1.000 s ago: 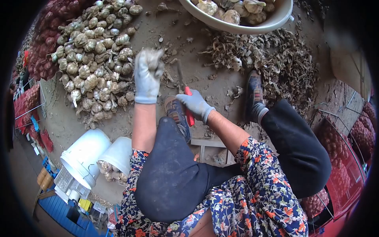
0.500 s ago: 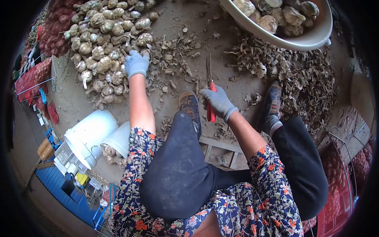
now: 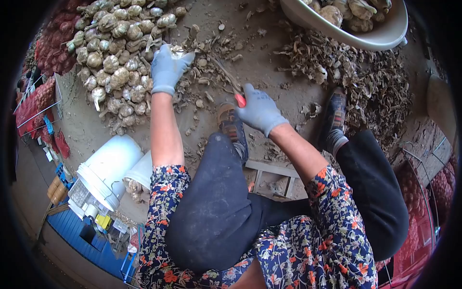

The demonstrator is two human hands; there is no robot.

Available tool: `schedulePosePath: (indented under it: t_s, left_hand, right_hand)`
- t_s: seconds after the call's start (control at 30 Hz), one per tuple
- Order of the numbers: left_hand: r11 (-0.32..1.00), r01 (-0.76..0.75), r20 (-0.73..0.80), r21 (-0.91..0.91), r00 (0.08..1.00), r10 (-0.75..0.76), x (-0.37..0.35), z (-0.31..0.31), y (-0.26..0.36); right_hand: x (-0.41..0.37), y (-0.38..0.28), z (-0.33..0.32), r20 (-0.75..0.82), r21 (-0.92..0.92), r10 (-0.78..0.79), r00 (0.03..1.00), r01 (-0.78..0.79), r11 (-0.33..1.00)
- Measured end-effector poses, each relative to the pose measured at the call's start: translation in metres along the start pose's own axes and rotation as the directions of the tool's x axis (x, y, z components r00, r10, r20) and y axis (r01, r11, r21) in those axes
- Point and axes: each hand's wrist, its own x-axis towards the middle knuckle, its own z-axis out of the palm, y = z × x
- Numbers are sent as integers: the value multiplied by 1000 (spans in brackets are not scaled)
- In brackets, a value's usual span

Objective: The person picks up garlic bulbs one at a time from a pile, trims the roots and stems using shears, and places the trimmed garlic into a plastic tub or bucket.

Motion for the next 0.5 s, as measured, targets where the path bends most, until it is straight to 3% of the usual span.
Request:
schedulePosePath:
  t_s: [0.1,0.17,0.37,0.43,0.5]
  left_hand:
    - [1000,-10,-5,10,1000,10,-33,-18,16]
    - [997,-58,-10,54,998,59,-43,-23,20]
    - [992,-103,-3,74,995,103,-59,-33,32]
    - [996,-63,30,56,998,62,-60,-33,33]
    - [990,-118,-15,71,993,119,-58,-20,21]
  right_hand:
    - [0,-17,-1,-80,-15,-132,988,131,991]
    - [-3,-34,-9,-30,-15,-97,995,97,995]
    - [-1,-42,-12,-118,-132,-162,980,146,980]
    - [-2,-43,-15,-59,-34,-137,989,136,990]
    - [-1,-33,-10,-65,9,-140,988,141,990]
